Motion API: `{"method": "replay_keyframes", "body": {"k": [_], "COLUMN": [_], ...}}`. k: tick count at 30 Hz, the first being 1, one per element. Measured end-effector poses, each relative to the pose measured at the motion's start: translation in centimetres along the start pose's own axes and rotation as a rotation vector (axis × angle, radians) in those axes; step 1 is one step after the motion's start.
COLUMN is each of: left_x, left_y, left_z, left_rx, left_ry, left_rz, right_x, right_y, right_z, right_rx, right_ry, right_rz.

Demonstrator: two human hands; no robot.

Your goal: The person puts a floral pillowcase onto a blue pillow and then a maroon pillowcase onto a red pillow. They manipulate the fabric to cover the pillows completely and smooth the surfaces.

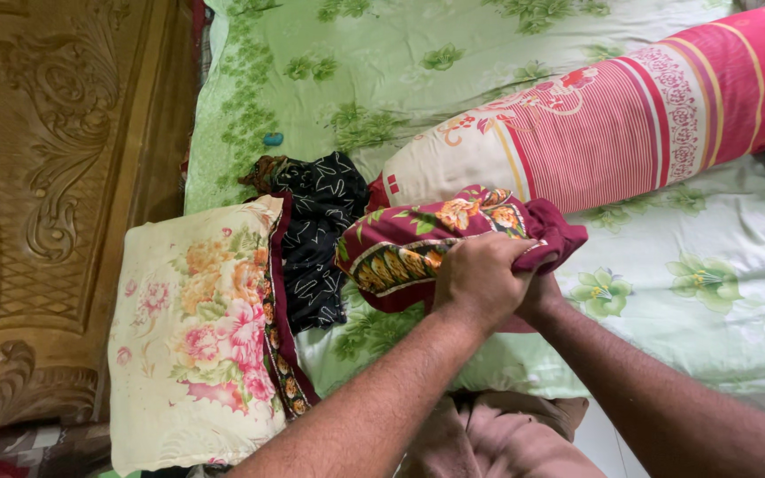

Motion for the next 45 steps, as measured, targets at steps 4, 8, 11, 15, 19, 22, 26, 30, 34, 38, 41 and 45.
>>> {"method": "replay_keyframes", "body": {"k": [4,8,11,15,19,22,26,30,34,38,41,45], "left_x": [1.0,1.2,2.1,2.5,1.0,-0.4,-1.2,-0.5,1.3,1.7,2.2,2.0], "left_y": [0.8,2.2,3.1,2.5,0.3,-1.1,-1.3,-0.5,0.1,1.5,2.0,2.9], "left_z": [-1.1,-2.3,-2.5,-0.4,3.1,4.9,3.8,0.5,-2.1,-3.8,-3.8,-2.2], "left_rx": [-0.069,-0.107,-0.16,-0.029,-0.225,-0.505,-0.501,-0.276,-0.196,-0.117,-0.141,-0.148], "left_ry": [0.101,0.151,0.215,0.26,0.235,0.319,0.268,0.235,0.236,0.279,0.286,0.243], "left_rz": [0.21,0.302,0.388,0.263,0.019,-0.016,0.114,0.149,0.326,0.341,0.332,0.286], "right_x": [2.1,1.8,0.0,-4.2,-4.6,-4.9,-3.7,0.6,1.4,-1.0,-3.6,-8.0], "right_y": [1.4,2.4,2.7,0.8,-1.2,-1.5,-0.9,-0.4,0.7,1.1,0.7,-0.2], "right_z": [-2.4,-6.2,-2.5,-1.5,1.7,4.7,4.5,0.5,-0.8,-0.4,1.3,5.4], "right_rx": [0.165,0.777,0.1,0.76,0.894,0.686,0.43,0.535,0.47,0.395,0.313,0.105], "right_ry": [-1.419,-1.759,-2.005,-1.243,-0.235,-0.041,-0.221,-1.537,-1.768,-1.732,-1.573,-1.171], "right_rz": [0.166,-0.502,-0.446,-0.035,-0.156,-0.265,-0.223,-0.019,-0.021,-0.068,-0.068,-0.071]}}
Point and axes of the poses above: each hand's wrist, its own y-axis away from the middle knuckle, its own x-axis out of the palm, z = x × y, the point moved 5 cm from there along -y, towards the middle knuckle, and after that the axes turned 7 degrees about x, right-handed, at the moved point
